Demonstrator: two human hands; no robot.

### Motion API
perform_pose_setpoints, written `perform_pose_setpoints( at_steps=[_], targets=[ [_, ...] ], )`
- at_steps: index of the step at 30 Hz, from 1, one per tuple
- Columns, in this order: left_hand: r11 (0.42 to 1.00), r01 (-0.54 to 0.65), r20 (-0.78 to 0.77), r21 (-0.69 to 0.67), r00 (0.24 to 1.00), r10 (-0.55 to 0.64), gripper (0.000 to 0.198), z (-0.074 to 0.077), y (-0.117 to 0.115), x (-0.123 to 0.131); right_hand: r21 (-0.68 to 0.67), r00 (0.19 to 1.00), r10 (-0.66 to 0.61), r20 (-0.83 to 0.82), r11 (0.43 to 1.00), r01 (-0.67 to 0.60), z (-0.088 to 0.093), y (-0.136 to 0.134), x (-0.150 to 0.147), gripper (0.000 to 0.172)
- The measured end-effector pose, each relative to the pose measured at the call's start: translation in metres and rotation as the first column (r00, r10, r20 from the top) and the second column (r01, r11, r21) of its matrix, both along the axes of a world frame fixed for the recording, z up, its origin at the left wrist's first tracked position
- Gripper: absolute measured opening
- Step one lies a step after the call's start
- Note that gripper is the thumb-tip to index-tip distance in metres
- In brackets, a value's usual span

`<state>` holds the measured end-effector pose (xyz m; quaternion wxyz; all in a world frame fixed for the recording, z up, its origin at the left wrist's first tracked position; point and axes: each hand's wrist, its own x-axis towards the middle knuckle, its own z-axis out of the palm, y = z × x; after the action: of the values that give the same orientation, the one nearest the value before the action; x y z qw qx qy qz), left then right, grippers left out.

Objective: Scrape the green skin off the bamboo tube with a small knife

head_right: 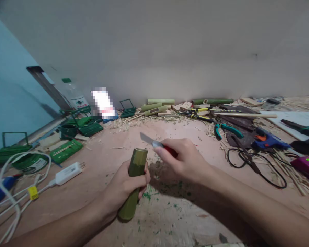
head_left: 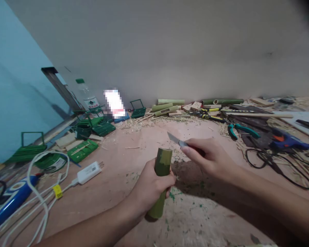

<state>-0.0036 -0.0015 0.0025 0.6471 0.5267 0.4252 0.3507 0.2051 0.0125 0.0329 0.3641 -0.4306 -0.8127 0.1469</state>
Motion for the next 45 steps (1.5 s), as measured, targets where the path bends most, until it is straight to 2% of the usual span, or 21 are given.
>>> perform_pose_setpoints(
  at_steps=[3,5,18,26,31,35,38,41,45],
  targets=[
    [0.999,-0.024,0.026,0.021,0.999,0.024,0.011,0.002,0.000,0.001,-0.046,0.988,0.143,0.064,0.989,-0.140,-0.004,-0.010,-0.007,0.036],
    [0.999,-0.037,0.043,0.023,0.998,0.035,0.009,0.003,-0.001,0.001,-0.076,0.977,0.189,0.094,0.980,-0.182,-0.006,-0.014,-0.010,0.034],
    [0.995,-0.096,0.023,-0.038,0.995,0.097,0.010,0.003,-0.001,0.002,-0.133,0.957,0.244,0.156,0.965,-0.225,-0.010,-0.015,-0.014,0.035],
    [0.994,-0.094,0.101,-0.061,0.990,0.100,0.009,0.007,-0.003,0.005,-0.137,0.960,0.245,0.133,0.964,-0.227,-0.012,-0.014,-0.014,0.036],
    [0.996,-0.068,0.086,-0.057,0.994,0.073,0.004,0.005,-0.002,0.004,-0.107,0.962,0.230,0.146,0.971,-0.216,-0.012,-0.016,-0.015,0.036],
    [0.996,-0.047,0.060,-0.071,0.997,0.051,0.008,0.000,-0.003,0.003,-0.120,0.971,0.194,0.140,0.977,-0.178,-0.011,-0.015,-0.014,0.036],
    [0.992,-0.013,0.058,-0.126,0.998,0.020,0.009,0.004,-0.007,0.002,-0.101,0.990,0.092,0.109,0.992,-0.081,-0.011,-0.007,-0.008,0.039],
    [0.993,0.028,0.079,-0.113,0.997,-0.019,0.014,0.009,-0.010,0.002,-0.065,0.997,-0.025,0.076,0.997,0.030,-0.011,0.004,-0.002,0.046],
    [0.997,0.007,0.069,-0.075,0.998,-0.002,0.013,0.008,-0.006,0.001,-0.065,0.998,-0.061,0.028,0.996,0.063,-0.010,0.007,0.001,0.044]
  ],
)
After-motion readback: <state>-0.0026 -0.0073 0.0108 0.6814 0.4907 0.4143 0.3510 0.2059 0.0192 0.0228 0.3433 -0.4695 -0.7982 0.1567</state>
